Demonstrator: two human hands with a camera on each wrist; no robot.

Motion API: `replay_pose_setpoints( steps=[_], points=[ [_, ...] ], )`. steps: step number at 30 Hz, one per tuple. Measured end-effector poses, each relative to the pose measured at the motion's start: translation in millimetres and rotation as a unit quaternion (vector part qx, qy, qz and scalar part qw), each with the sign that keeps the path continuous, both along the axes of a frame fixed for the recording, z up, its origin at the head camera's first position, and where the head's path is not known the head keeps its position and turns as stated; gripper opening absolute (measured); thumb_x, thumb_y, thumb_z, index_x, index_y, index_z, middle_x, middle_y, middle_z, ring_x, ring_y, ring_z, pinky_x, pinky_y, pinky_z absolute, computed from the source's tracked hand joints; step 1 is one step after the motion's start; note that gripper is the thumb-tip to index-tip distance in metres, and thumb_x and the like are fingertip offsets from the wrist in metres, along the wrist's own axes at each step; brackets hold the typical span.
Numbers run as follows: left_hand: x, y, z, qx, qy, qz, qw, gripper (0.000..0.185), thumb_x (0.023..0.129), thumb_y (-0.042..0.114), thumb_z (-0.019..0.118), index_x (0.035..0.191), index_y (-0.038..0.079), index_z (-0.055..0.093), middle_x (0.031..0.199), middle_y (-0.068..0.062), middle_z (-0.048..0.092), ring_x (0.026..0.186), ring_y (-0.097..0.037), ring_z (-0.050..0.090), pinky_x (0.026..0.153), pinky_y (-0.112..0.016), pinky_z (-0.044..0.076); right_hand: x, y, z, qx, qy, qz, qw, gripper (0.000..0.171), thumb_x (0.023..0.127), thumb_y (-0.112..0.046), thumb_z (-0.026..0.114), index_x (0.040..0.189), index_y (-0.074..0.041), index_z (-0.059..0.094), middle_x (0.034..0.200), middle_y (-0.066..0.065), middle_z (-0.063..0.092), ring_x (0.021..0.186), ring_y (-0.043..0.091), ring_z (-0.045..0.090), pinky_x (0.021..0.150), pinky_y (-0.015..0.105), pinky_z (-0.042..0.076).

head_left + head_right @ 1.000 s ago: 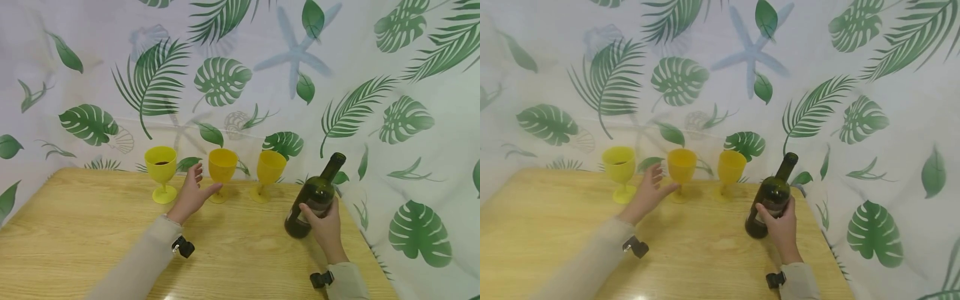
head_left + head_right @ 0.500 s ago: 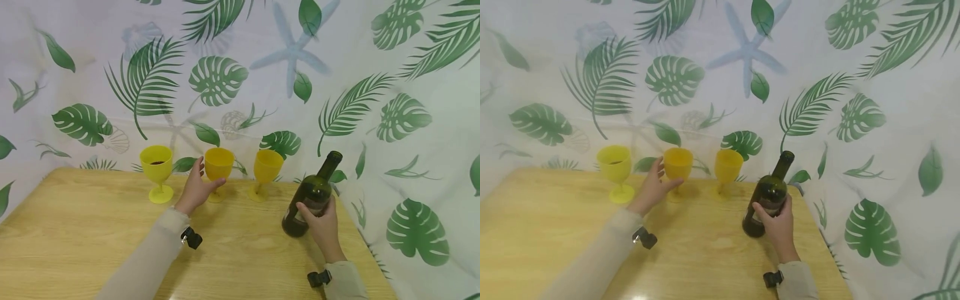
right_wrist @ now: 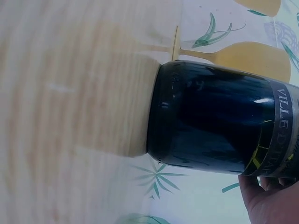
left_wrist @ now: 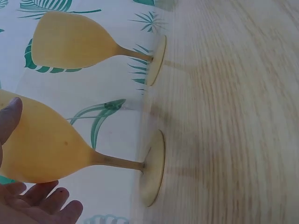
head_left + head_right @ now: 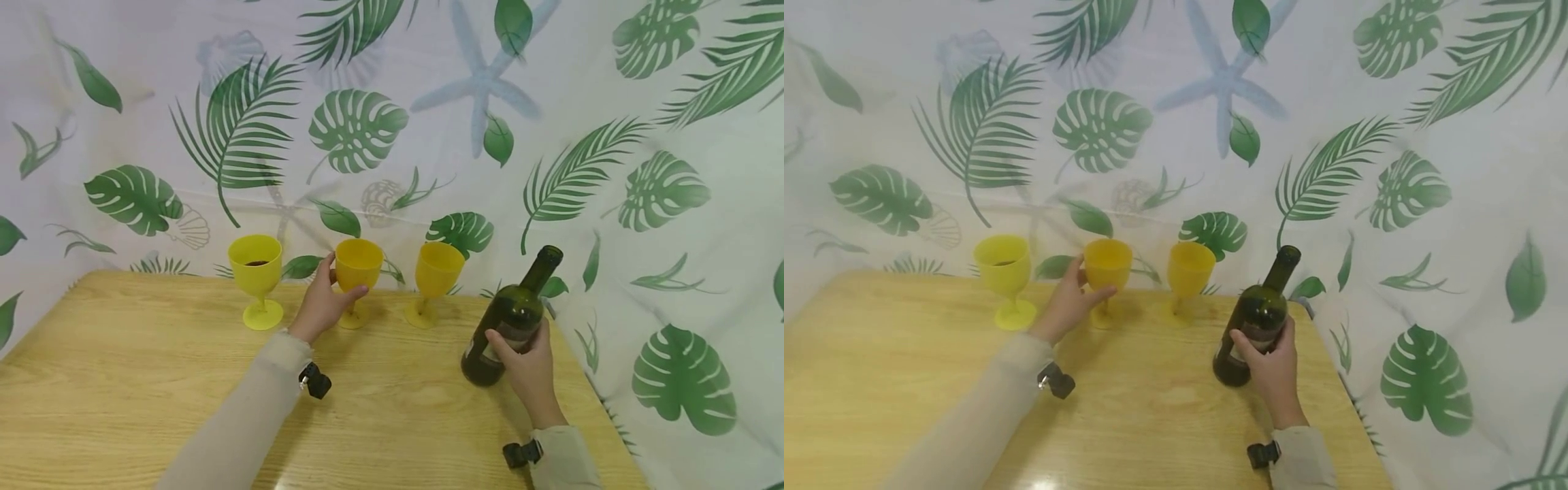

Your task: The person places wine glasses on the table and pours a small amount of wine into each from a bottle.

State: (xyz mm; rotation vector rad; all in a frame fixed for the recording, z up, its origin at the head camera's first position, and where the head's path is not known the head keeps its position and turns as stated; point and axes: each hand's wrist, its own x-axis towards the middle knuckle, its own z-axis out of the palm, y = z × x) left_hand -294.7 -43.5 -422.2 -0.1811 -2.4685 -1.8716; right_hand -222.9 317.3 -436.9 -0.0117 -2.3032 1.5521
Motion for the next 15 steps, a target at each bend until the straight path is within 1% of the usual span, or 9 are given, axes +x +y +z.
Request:
replay_pose_setpoints(
  steps=[4, 7, 10, 15],
  points=[
    [0.7, -1.6, -3.1, 0.003, 0.015, -0.008, 0.9998, 0.088, 0.094, 0.036, 0.078, 0.161, 0.013, 0.026, 0.151, -0.017, 0.049, 0.139, -0.037, 0.048, 0.113, -0.054, 0.043, 0.4, 0.1, 0.3, 0.002, 0.003, 0.001, 1.0, 0.073, 0.094, -0.017, 0.078, 0.152, -0.01, 0.035, 0.132, -0.002, 0.049, 0.119, 0.008, 0.05, 0.094, 0.011, 0.042],
    [3.0, -5.9, -6.1, -0.001, 0.014, -0.021, 0.9997, 0.085, 0.093, 0.037, 0.079, 0.159, 0.014, 0.031, 0.149, -0.016, 0.049, 0.134, -0.037, 0.052, 0.108, -0.052, 0.048, 0.9, -0.1, 0.4, 0.007, 0.004, 0.0, 1.0, 0.071, 0.094, -0.019, 0.077, 0.151, -0.01, 0.036, 0.132, -0.002, 0.05, 0.118, 0.008, 0.05, 0.094, 0.013, 0.042],
    [6.5, -13.1, -8.6, -0.008, 0.012, -0.044, 0.9989, 0.085, 0.092, 0.039, 0.08, 0.159, 0.016, 0.034, 0.147, -0.015, 0.05, 0.132, -0.037, 0.054, 0.106, -0.051, 0.051, 1.1, -0.3, -0.1, 0.013, 0.005, -0.006, 1.0, 0.069, 0.094, -0.022, 0.078, 0.149, -0.011, 0.037, 0.13, -0.002, 0.051, 0.117, 0.009, 0.051, 0.094, 0.015, 0.043],
    [16.7, -26.4, -11.0, -0.03, 0.012, -0.075, 0.9967, 0.083, 0.089, 0.043, 0.081, 0.157, 0.023, 0.038, 0.144, -0.011, 0.052, 0.132, -0.035, 0.054, 0.106, -0.052, 0.051, -0.6, -0.1, -2.1, 0.017, 0.01, -0.014, 1.0, 0.068, 0.093, -0.022, 0.079, 0.147, -0.01, 0.039, 0.127, -0.002, 0.053, 0.113, 0.01, 0.053, 0.091, 0.016, 0.043]
  ],
)
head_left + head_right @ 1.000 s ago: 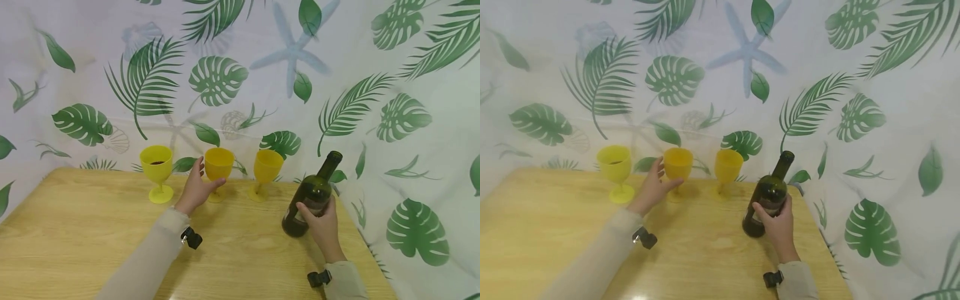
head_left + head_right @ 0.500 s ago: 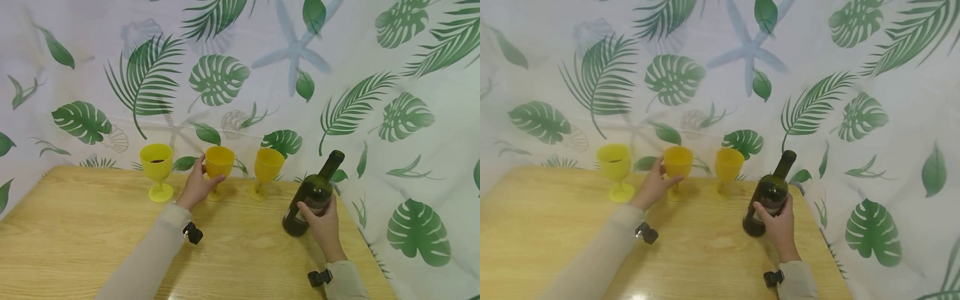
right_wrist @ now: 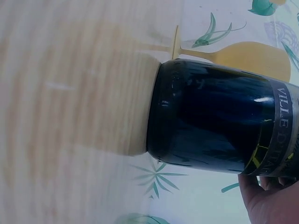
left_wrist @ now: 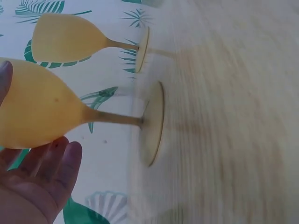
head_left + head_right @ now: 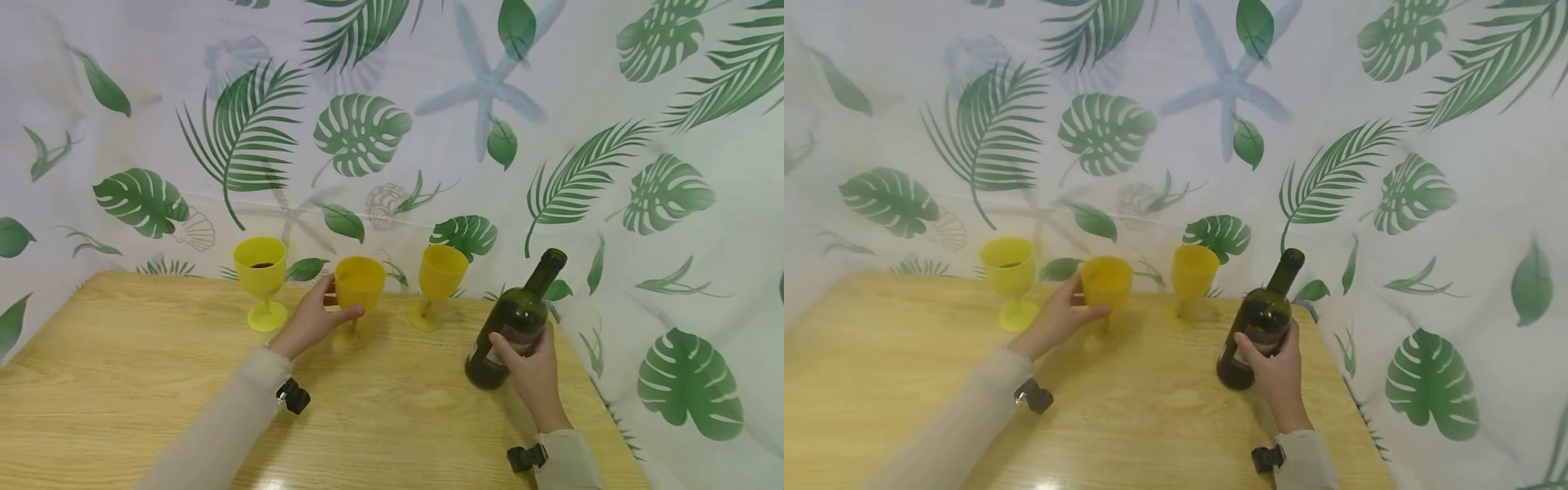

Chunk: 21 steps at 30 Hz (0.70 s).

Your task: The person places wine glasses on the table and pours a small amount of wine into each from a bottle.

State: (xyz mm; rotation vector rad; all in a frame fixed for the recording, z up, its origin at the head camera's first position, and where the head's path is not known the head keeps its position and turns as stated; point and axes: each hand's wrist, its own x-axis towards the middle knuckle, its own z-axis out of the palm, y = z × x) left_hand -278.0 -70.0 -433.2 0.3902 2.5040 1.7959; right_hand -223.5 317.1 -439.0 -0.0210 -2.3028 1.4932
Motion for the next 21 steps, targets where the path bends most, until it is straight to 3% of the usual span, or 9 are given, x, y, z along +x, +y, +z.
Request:
replay_pose_setpoints(
  steps=[9, 16, 21],
  points=[
    [22.5, -22.1, 3.8, -0.032, 0.021, -0.089, 0.9953, 0.078, 0.092, 0.042, 0.078, 0.155, 0.02, 0.038, 0.14, -0.007, 0.055, 0.128, -0.033, 0.057, 0.103, -0.048, 0.054, -1.3, 2.3, -1.6, 0.002, 0.004, -0.002, 1.0, 0.068, 0.094, -0.022, 0.078, 0.147, -0.008, 0.038, 0.127, -0.002, 0.053, 0.113, 0.009, 0.052, 0.091, 0.014, 0.043],
    [34.4, -37.0, 11.0, -0.039, 0.02, -0.181, 0.9825, 0.079, 0.093, 0.034, 0.08, 0.157, 0.023, 0.035, 0.146, -0.003, 0.051, 0.126, -0.027, 0.058, 0.105, -0.045, 0.053, -0.6, 3.7, -1.4, 0.001, 0.001, 0.002, 1.0, 0.069, 0.094, -0.022, 0.078, 0.148, -0.008, 0.037, 0.128, -0.002, 0.052, 0.115, 0.008, 0.052, 0.092, 0.013, 0.042],
    [42.2, -48.1, 15.3, -0.042, 0.005, -0.218, 0.9749, 0.078, 0.091, 0.031, 0.083, 0.155, 0.025, 0.039, 0.145, -0.002, 0.052, 0.126, -0.026, 0.058, 0.105, -0.046, 0.053, -0.9, 2.1, -1.8, -0.002, 0.002, 0.008, 1.0, 0.068, 0.094, -0.021, 0.078, 0.147, -0.009, 0.038, 0.127, -0.002, 0.052, 0.113, 0.007, 0.053, 0.09, 0.013, 0.043]
  ],
)
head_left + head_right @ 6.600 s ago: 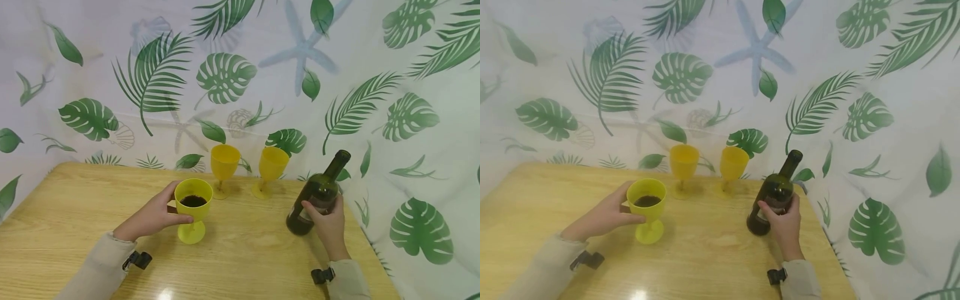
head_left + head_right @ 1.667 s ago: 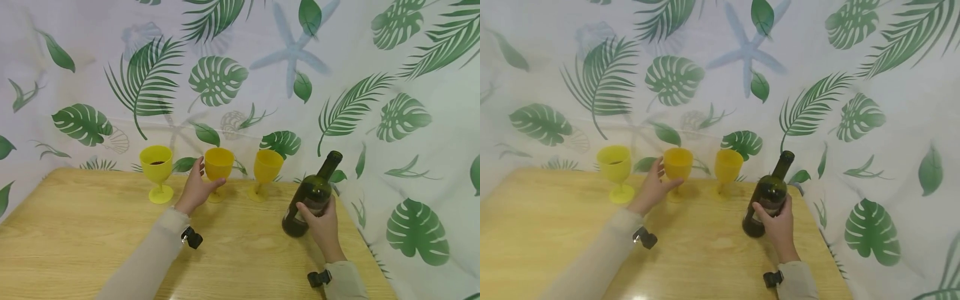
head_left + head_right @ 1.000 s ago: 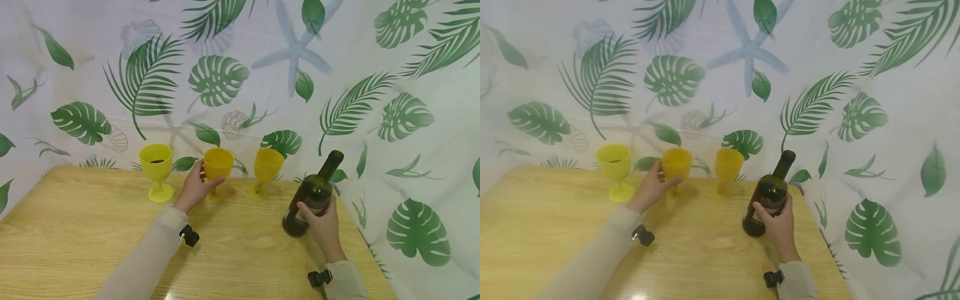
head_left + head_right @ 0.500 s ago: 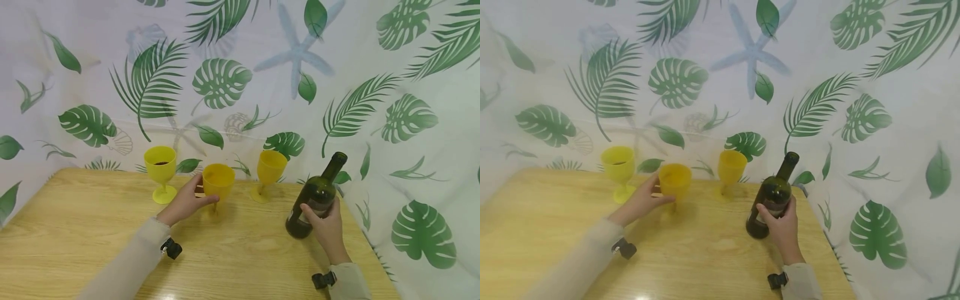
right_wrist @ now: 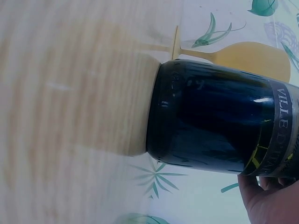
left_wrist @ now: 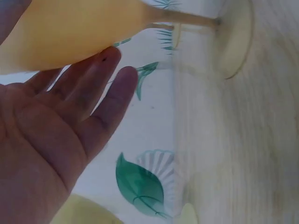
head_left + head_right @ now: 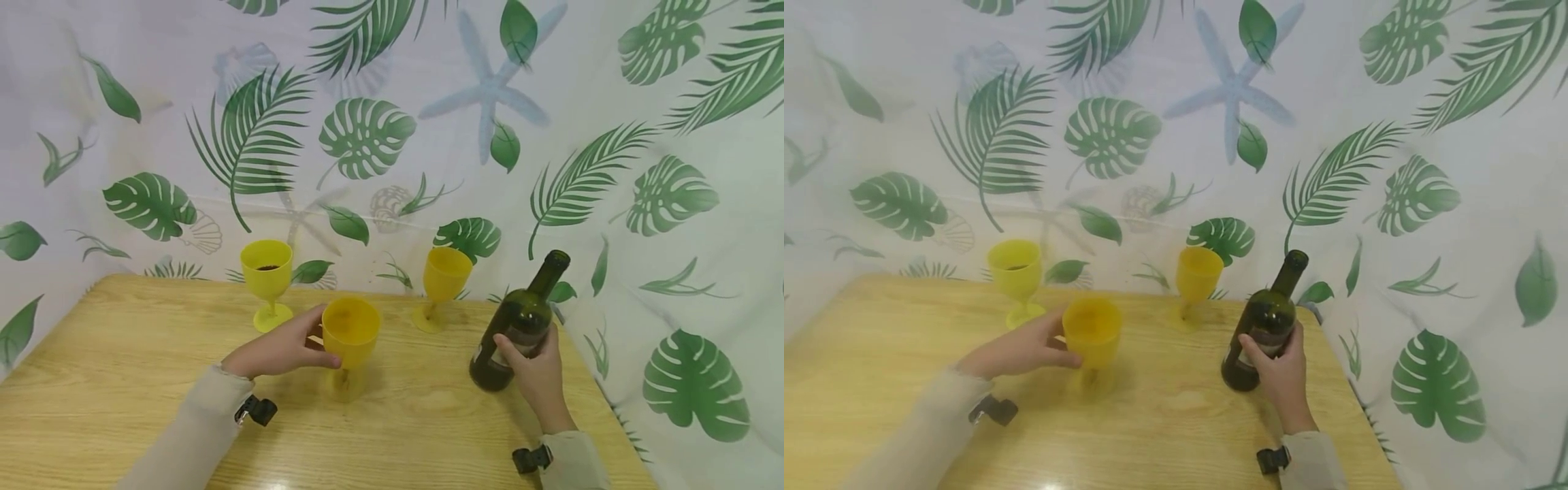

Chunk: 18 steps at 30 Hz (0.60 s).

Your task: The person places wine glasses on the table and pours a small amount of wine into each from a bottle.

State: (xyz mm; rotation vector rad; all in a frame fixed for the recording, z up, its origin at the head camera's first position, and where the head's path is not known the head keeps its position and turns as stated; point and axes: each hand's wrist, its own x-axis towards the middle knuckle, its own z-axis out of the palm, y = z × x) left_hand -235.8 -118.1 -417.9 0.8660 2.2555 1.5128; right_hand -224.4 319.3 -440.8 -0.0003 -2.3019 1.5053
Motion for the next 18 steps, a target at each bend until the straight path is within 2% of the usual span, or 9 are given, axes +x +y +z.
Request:
replay_pose_setpoints(
  steps=[8, 12, 14, 18],
  points=[
    [4.9, -14.3, 5.1, -0.005, -0.024, -0.012, 0.9996, 0.079, 0.09, 0.026, 0.084, 0.155, 0.024, 0.039, 0.145, -0.002, 0.053, 0.129, -0.027, 0.057, 0.108, -0.048, 0.05, 1.1, -1.9, 0.9, -0.001, -0.006, -0.002, 1.0, 0.069, 0.094, -0.02, 0.078, 0.148, -0.01, 0.037, 0.128, -0.003, 0.052, 0.114, 0.006, 0.052, 0.091, 0.013, 0.042],
    [5.4, -16.1, 5.0, 0.008, -0.033, -0.021, 0.9992, 0.078, 0.091, 0.024, 0.083, 0.155, 0.022, 0.039, 0.146, -0.004, 0.052, 0.13, -0.028, 0.056, 0.107, -0.044, 0.051, 1.5, -2.3, 1.6, -0.001, -0.009, -0.006, 1.0, 0.069, 0.094, -0.021, 0.078, 0.148, -0.01, 0.037, 0.127, -0.003, 0.052, 0.115, 0.006, 0.052, 0.092, 0.013, 0.042],
    [4.4, -16.8, 4.1, 0.011, -0.032, -0.022, 0.9992, 0.078, 0.091, 0.024, 0.083, 0.155, 0.022, 0.038, 0.146, -0.004, 0.052, 0.13, -0.028, 0.056, 0.107, -0.042, 0.052, 1.3, -2.7, 1.9, 0.0, -0.01, -0.006, 1.0, 0.069, 0.094, -0.021, 0.078, 0.148, -0.01, 0.036, 0.128, -0.003, 0.051, 0.115, 0.006, 0.051, 0.091, 0.013, 0.042],
    [2.8, -18.7, 3.8, 0.019, -0.026, -0.013, 0.9994, 0.081, 0.089, 0.024, 0.084, 0.156, 0.022, 0.038, 0.147, -0.003, 0.051, 0.132, -0.028, 0.054, 0.111, -0.047, 0.048, -0.4, -3.2, 2.2, -0.002, -0.011, -0.004, 1.0, 0.07, 0.094, -0.021, 0.078, 0.149, -0.011, 0.036, 0.129, -0.003, 0.051, 0.115, 0.006, 0.052, 0.091, 0.013, 0.042]
  ],
)
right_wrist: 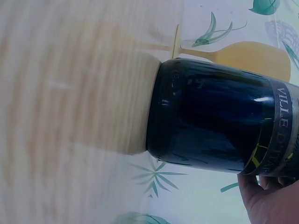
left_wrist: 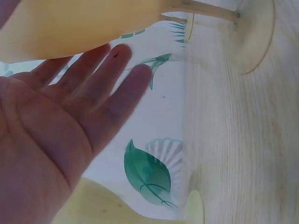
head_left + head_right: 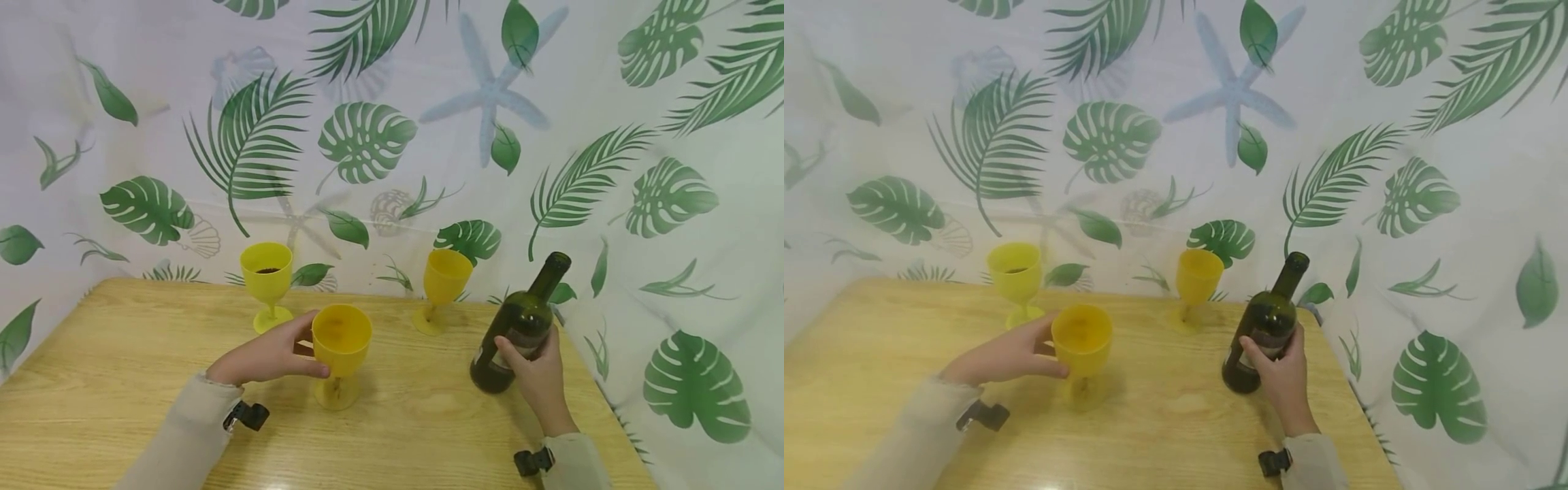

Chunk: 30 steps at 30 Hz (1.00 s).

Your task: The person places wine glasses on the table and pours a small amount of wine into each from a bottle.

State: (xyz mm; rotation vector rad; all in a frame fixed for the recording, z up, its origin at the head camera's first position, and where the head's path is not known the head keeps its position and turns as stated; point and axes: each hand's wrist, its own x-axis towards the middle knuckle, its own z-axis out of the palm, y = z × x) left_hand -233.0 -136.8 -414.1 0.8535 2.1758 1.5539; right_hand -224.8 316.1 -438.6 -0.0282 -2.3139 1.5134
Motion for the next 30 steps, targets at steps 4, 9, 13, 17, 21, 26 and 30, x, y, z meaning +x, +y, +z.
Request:
replay_pose_setpoints(
  steps=[4, 9, 13, 17, 21, 26, 30],
  points=[
    [1.5, -0.3, 4.0, 0.033, 0.005, 0.024, 0.9991, 0.087, 0.089, 0.022, 0.084, 0.159, 0.024, 0.033, 0.156, -0.003, 0.044, 0.141, -0.03, 0.046, 0.115, -0.055, 0.041, -1.5, 0.3, -0.7, 0.0, 0.003, 0.003, 1.0, 0.069, 0.094, -0.021, 0.078, 0.149, -0.011, 0.036, 0.13, -0.003, 0.051, 0.116, 0.006, 0.052, 0.092, 0.013, 0.043],
    [2.7, 4.4, 7.8, 0.061, 0.025, 0.043, 0.9969, 0.091, 0.09, 0.026, 0.084, 0.162, 0.027, 0.029, 0.164, -0.005, 0.034, 0.147, -0.033, 0.04, 0.118, -0.061, 0.035, -0.9, -0.3, -0.8, 0.0, 0.007, 0.004, 1.0, 0.067, 0.095, -0.02, 0.077, 0.148, -0.01, 0.037, 0.129, -0.003, 0.052, 0.116, 0.006, 0.053, 0.093, 0.013, 0.043],
    [3.3, 10.2, 8.3, 0.046, 0.032, 0.044, 0.9974, 0.091, 0.088, 0.03, 0.085, 0.161, 0.026, 0.031, 0.16, -0.007, 0.039, 0.142, -0.035, 0.046, 0.115, -0.061, 0.039, -0.4, -1.1, -0.1, 0.002, 0.008, 0.009, 1.0, 0.068, 0.096, -0.02, 0.076, 0.149, -0.009, 0.036, 0.13, -0.002, 0.051, 0.116, 0.006, 0.052, 0.093, 0.013, 0.043],
    [3.4, 14.1, 8.0, 0.036, 0.033, 0.052, 0.9975, 0.088, 0.087, 0.028, 0.086, 0.159, 0.026, 0.035, 0.152, -0.005, 0.048, 0.134, -0.03, 0.052, 0.111, -0.056, 0.044, -0.1, -1.7, 0.8, 0.002, 0.005, 0.009, 1.0, 0.068, 0.096, -0.021, 0.076, 0.149, -0.008, 0.035, 0.13, -0.001, 0.051, 0.116, 0.006, 0.053, 0.093, 0.013, 0.043],
    [3.5, 15.1, 8.1, 0.031, 0.036, 0.058, 0.9972, 0.083, 0.087, 0.028, 0.086, 0.156, 0.027, 0.039, 0.145, 0.0, 0.053, 0.128, -0.025, 0.056, 0.108, -0.051, 0.047, 0.4, -1.8, 1.6, 0.007, -0.001, 0.003, 1.0, 0.067, 0.096, -0.021, 0.076, 0.148, -0.008, 0.035, 0.129, -0.001, 0.051, 0.115, 0.007, 0.052, 0.092, 0.014, 0.043],
    [4.2, 15.1, 9.7, 0.03, 0.035, 0.056, 0.9973, 0.081, 0.087, 0.029, 0.086, 0.155, 0.027, 0.04, 0.144, 0.001, 0.054, 0.128, -0.024, 0.056, 0.107, -0.05, 0.047, 0.9, -2.1, 2.0, 0.012, -0.005, 0.0, 1.0, 0.068, 0.096, -0.022, 0.076, 0.148, -0.008, 0.035, 0.13, 0.0, 0.05, 0.116, 0.007, 0.051, 0.094, 0.015, 0.042],
    [5.1, 14.4, 9.8, 0.033, 0.034, 0.051, 0.9975, 0.082, 0.088, 0.029, 0.085, 0.156, 0.023, 0.039, 0.144, -0.003, 0.054, 0.128, -0.027, 0.055, 0.107, -0.051, 0.047, 0.7, -2.8, 1.4, 0.011, -0.003, -0.003, 1.0, 0.067, 0.096, -0.022, 0.076, 0.147, -0.008, 0.036, 0.129, -0.001, 0.051, 0.115, 0.007, 0.052, 0.092, 0.014, 0.043]
  ],
)
